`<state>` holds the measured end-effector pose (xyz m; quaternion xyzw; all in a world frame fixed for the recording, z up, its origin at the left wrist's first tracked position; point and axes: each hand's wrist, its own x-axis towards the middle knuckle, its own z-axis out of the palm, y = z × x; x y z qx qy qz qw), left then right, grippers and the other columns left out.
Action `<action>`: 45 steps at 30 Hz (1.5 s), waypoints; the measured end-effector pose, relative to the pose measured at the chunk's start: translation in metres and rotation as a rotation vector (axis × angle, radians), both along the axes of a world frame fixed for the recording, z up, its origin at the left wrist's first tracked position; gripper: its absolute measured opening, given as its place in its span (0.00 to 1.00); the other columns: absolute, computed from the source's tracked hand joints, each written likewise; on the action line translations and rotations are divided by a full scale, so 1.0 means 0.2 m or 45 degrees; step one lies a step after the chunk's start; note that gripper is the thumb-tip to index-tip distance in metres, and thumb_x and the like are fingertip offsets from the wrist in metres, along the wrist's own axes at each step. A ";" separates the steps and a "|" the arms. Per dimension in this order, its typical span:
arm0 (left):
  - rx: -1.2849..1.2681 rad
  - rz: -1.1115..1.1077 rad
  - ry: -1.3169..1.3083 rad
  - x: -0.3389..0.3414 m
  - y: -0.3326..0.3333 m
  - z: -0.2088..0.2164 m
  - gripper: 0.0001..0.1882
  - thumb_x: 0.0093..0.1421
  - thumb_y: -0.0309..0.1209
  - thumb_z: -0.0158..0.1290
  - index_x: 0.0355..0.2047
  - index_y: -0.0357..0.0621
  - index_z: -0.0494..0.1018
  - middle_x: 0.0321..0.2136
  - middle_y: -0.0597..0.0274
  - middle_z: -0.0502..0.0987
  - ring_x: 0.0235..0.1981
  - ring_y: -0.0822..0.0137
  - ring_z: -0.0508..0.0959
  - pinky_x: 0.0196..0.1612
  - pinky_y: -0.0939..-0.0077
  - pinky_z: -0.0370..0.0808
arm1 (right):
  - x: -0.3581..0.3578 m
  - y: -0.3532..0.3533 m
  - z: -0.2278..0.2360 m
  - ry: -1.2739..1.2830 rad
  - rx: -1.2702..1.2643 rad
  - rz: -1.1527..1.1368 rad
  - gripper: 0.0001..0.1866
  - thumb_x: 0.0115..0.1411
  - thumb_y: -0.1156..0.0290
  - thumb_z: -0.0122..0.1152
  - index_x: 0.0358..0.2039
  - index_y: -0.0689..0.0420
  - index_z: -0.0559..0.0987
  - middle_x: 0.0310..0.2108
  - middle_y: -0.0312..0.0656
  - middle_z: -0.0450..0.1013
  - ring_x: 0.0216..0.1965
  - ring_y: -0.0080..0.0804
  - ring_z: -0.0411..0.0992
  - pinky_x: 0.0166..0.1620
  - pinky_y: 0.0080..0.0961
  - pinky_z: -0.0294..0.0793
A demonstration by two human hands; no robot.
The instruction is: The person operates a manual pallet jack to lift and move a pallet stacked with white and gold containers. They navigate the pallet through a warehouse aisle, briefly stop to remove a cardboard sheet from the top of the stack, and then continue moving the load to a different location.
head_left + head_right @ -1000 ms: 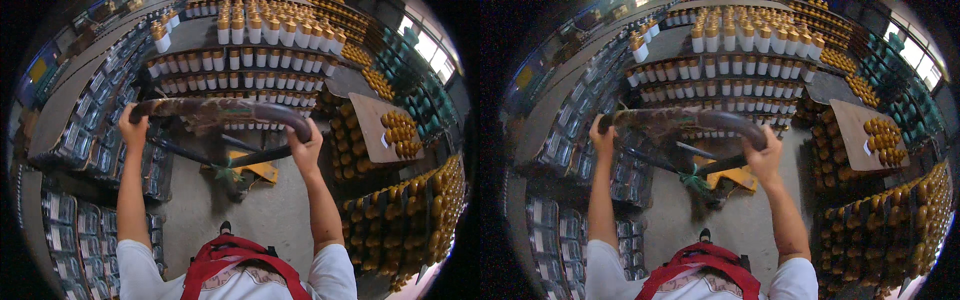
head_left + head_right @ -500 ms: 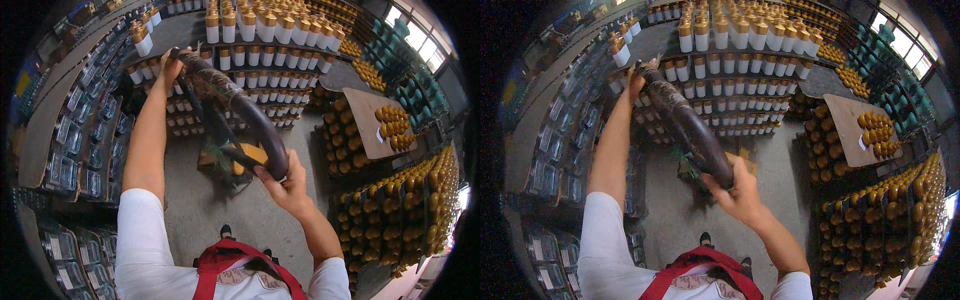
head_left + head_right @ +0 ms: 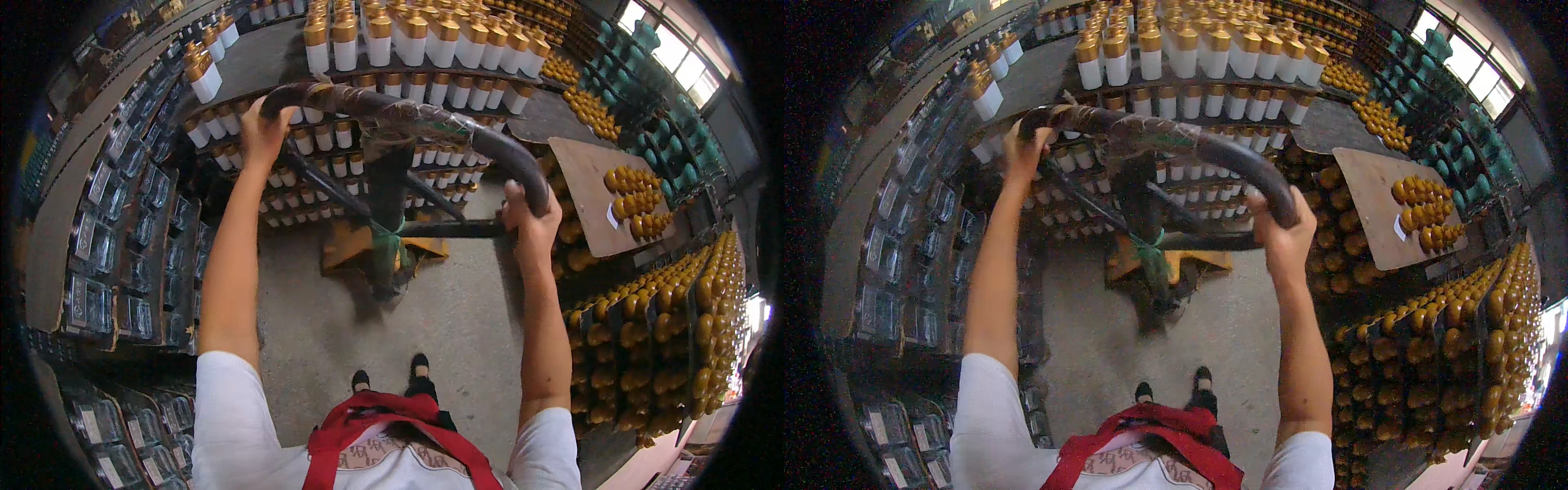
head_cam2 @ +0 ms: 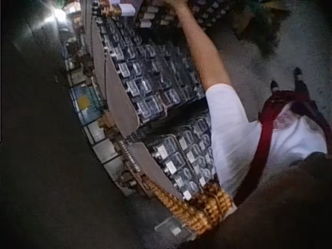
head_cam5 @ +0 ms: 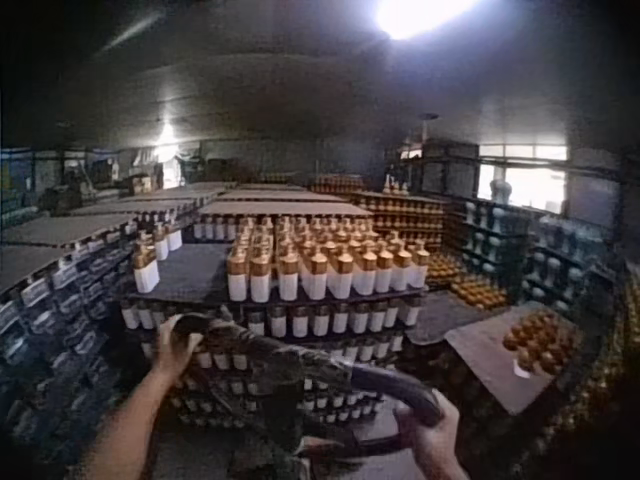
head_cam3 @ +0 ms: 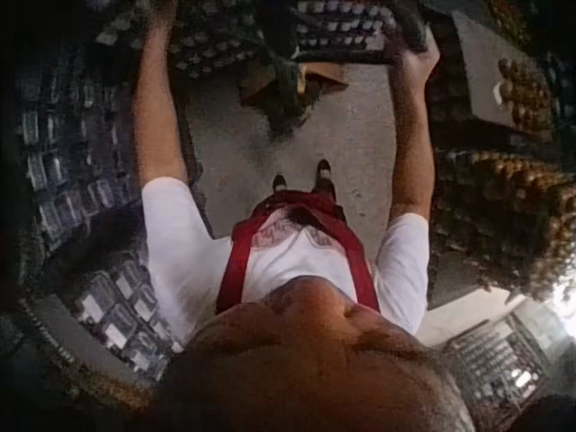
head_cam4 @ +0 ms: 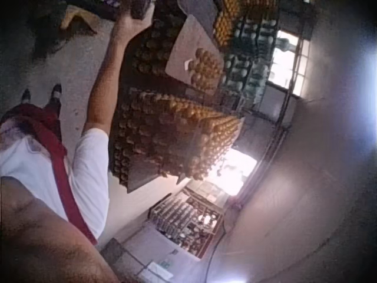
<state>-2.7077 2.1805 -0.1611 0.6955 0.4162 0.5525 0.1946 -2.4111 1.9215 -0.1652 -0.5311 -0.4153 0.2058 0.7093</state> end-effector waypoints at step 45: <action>-0.360 -0.225 -0.474 -0.44 -2.65 -0.80 0.08 0.49 0.21 0.54 0.21 0.44 0.65 0.26 0.62 0.68 0.31 0.69 0.70 0.40 0.73 0.69 | 0.17 -1.75 -0.76 -0.514 -0.254 0.654 0.10 0.47 0.73 0.64 0.23 0.59 0.69 0.25 0.41 0.70 0.27 0.31 0.71 0.32 0.29 0.70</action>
